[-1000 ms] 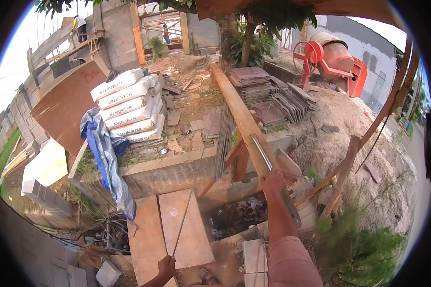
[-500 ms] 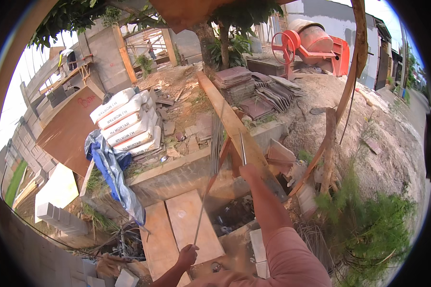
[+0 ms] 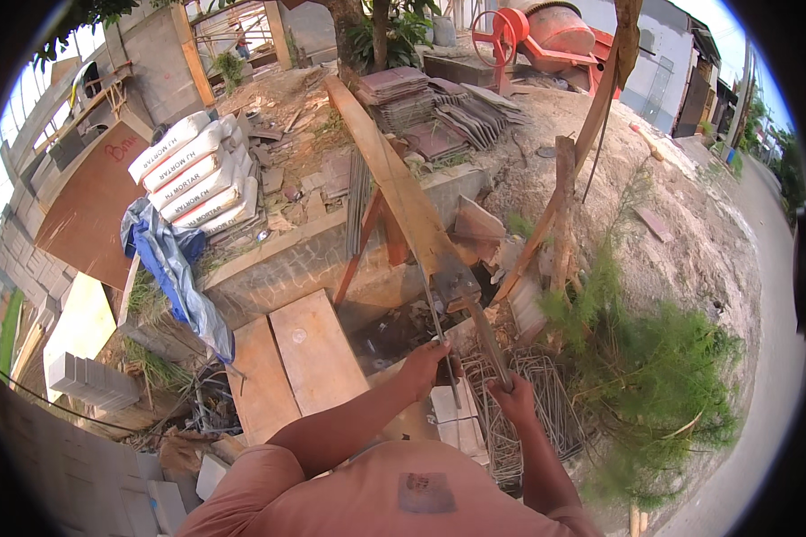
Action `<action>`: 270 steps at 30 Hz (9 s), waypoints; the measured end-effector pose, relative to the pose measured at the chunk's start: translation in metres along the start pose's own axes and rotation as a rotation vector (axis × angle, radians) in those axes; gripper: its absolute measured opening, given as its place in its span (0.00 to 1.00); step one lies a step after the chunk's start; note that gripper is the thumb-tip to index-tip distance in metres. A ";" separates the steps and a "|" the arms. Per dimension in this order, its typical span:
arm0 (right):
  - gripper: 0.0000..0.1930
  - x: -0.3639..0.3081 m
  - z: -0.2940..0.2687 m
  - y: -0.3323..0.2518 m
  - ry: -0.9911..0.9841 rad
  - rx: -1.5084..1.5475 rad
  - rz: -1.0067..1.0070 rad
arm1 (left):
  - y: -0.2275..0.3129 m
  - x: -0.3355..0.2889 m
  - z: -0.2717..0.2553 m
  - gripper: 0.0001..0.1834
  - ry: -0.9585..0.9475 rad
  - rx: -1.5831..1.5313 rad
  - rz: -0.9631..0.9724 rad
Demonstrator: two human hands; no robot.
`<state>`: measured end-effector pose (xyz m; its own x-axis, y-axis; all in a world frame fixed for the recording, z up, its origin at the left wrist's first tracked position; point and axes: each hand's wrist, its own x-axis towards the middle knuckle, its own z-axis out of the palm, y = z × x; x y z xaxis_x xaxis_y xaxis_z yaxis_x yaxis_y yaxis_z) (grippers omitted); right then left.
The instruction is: The person bends metal rebar using a manual bending jig. They repeatedly position rebar in the jig, apply force with a metal bar to bend it, and place the bent pieces aside.
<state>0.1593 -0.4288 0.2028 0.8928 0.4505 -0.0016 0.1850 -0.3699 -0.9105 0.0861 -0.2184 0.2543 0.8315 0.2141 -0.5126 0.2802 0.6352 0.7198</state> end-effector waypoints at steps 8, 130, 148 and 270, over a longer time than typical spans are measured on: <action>0.12 -0.082 -0.113 0.015 0.283 -0.086 0.133 | -0.071 0.058 0.056 0.10 -0.164 0.227 -0.192; 0.13 0.090 -0.080 0.011 -0.011 -1.029 0.230 | 0.126 0.310 -0.041 0.41 0.468 1.704 0.676; 0.05 0.244 -0.104 0.032 -0.136 -1.280 -0.286 | 0.130 0.303 -0.033 0.40 0.441 1.690 0.625; 0.21 -0.083 0.179 -0.110 0.511 -0.694 0.550 | 0.216 0.029 -0.567 0.21 0.113 2.071 0.581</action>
<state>-0.0090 -0.2802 0.2294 0.9642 -0.2644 -0.0225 -0.2514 -0.8832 -0.3959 -0.1015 0.3454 0.1295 0.9910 0.1158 -0.0668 0.1203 -0.9904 0.0685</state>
